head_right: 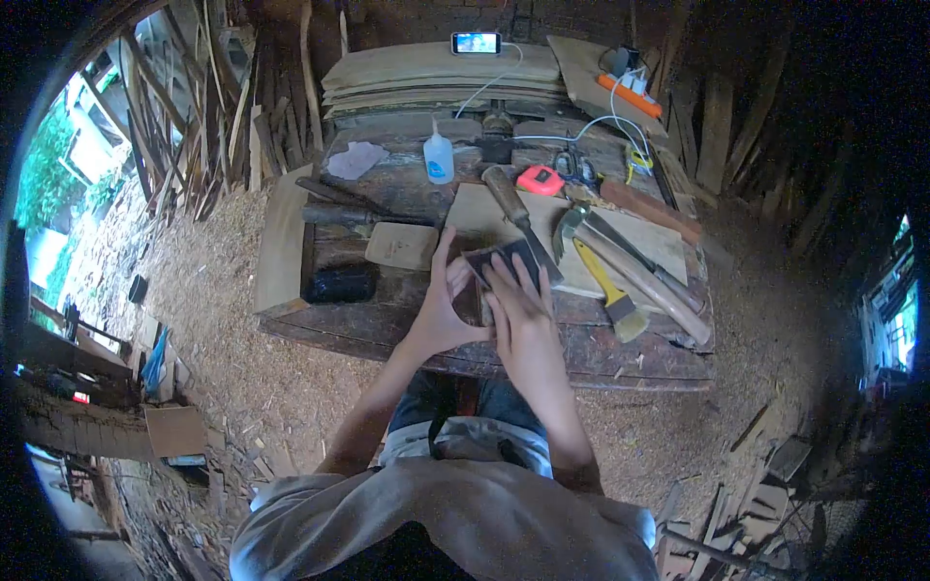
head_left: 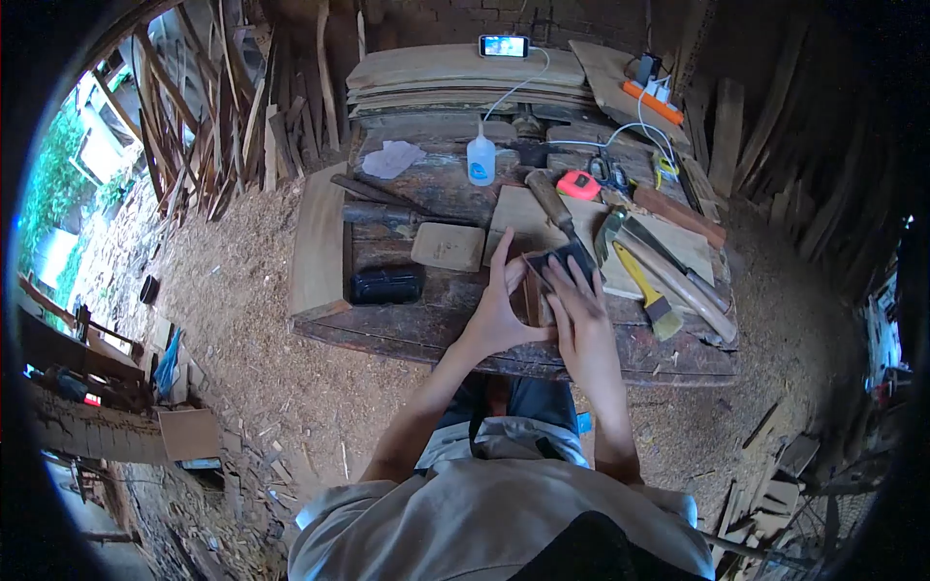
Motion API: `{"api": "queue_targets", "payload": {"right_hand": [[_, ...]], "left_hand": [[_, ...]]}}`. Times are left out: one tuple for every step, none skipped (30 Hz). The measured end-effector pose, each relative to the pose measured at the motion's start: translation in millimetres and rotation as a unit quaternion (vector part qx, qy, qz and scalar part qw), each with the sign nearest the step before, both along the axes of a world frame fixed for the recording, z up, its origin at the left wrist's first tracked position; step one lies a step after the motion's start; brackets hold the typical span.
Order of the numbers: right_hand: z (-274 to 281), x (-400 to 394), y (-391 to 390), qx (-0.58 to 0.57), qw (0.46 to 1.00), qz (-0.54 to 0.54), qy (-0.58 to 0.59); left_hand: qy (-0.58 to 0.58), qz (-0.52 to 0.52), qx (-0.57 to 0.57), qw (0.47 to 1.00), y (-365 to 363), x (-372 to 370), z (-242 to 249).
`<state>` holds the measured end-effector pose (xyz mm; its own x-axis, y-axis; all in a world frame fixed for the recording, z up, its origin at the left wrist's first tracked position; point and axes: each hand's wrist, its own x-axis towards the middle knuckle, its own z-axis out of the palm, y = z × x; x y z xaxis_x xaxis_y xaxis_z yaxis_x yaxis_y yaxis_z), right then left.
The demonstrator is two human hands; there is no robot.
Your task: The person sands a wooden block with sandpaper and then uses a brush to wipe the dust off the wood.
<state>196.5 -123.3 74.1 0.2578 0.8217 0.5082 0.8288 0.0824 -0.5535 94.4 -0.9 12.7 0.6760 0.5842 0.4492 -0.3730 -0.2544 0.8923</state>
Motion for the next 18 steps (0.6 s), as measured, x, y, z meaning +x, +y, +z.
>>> {"api": "queue_targets", "payload": {"right_hand": [[-1,-5,-11,-0.011,1.000,-0.005,-0.013],[0,-9,-19,-0.013,1.000,-0.003,-0.015],[0,-14,-27,-0.020,1.000,-0.011,-0.011],[1,-16,-31,-0.028,0.999,-0.021,-0.006],[0,-17,-30,-0.025,0.999,-0.024,-0.007],[-1,-16,-28,-0.028,0.999,-0.026,-0.006],[-1,-14,-24,-0.022,1.000,-0.022,-0.001],[-1,-11,-17,-0.016,1.000,-0.017,0.005],[-2,-8,-8,-0.007,1.000,-0.015,0.009],[-2,-4,2,-0.006,1.000,-0.016,0.011],[-2,0,10,-0.001,1.000,-0.011,0.004],[-2,2,14,0.005,1.000,-0.006,-0.004],[0,1,15,0.003,1.000,-0.006,-0.006],[3,-2,11,0.004,1.000,-0.006,-0.006],[6,-8,4,-0.001,1.000,0.007,0.007],[7,-14,-4,-0.006,1.000,0.020,0.020],[6,-19,-14,-0.011,1.000,0.012,-0.005],[5,-23,-23,-0.010,1.000,0.011,-0.006]], "left_hand": [[0.019,0.009,0.001,1.000,-1,-1,3],[0.018,0.011,-0.001,1.000,-1,-1,1],[0.014,0.004,0.000,1.000,0,0,-1],[0.011,-0.004,0.000,1.000,0,1,-2],[0.011,-0.006,-0.003,1.000,1,2,-4],[0.024,0.001,0.010,1.000,1,1,-3],[0.037,0.008,0.025,0.999,1,0,-1],[0.039,0.006,0.024,0.999,1,-1,1],[0.035,-0.002,0.017,0.999,0,-2,3],[0.031,-0.010,0.011,0.999,0,-4,4],[0.033,-0.011,0.012,0.999,0,-4,4],[0.033,0.006,0.022,0.999,0,-4,3],[0.033,0.023,0.031,0.999,1,-3,2],[0.033,0.024,0.032,0.999,0,-2,1],[0.021,0.023,0.021,0.999,0,-2,-1],[0.009,0.021,0.010,1.000,0,-2,-2],[0.008,0.021,0.012,1.000,0,-2,-2],[0.026,0.029,0.029,0.999,0,-3,-3]]}}
